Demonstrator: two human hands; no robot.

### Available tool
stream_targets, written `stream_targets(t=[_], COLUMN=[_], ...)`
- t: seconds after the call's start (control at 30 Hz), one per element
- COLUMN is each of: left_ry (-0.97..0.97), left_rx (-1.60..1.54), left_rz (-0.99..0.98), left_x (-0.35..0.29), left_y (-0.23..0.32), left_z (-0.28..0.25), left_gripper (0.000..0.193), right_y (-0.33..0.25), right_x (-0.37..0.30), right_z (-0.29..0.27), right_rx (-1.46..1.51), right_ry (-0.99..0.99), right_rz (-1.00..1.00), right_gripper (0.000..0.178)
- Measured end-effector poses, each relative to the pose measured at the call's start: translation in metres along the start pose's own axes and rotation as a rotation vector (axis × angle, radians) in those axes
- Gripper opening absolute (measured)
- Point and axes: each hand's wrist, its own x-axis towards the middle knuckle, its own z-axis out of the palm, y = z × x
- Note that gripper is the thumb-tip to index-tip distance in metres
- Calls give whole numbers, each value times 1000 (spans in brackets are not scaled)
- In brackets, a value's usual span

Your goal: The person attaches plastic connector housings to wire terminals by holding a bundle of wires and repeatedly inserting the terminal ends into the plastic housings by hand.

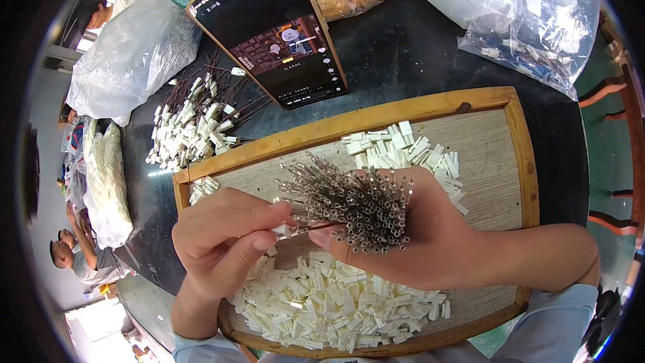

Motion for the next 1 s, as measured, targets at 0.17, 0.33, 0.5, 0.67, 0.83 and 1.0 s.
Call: stream_targets(t=[0.17, 0.33, 0.5, 0.67, 0.83, 1.0], left_ry=[10, -4, 4, -17, 532, 38], left_rx=[-45, -237, -263, -166, 109, 689], left_rz=[75, -15, -221, -58, -215, -83], left_x=[0, -5, -6, -4, -3, -1], left_y=[-5, -7, 6, -3, -23, -8], left_z=[4, 7, 5, -2, -49, -39], left_gripper=[17, 21, 14, 6, 19, 22], right_y=[0, 5, 17, 1, 3, -3], right_x=[1, -1, -2, 2, 3, 4], right_z=[0, -1, -2, 5, 7, 6], right_rx=[-31, -28, 94, -50, 9, 11], right_ry=[-2, -40, -64, -42, 118, 96], right_rz=[22, -86, -127, -46, -48, -24], right_gripper=[22, 21, 20, 17, 14, 15])
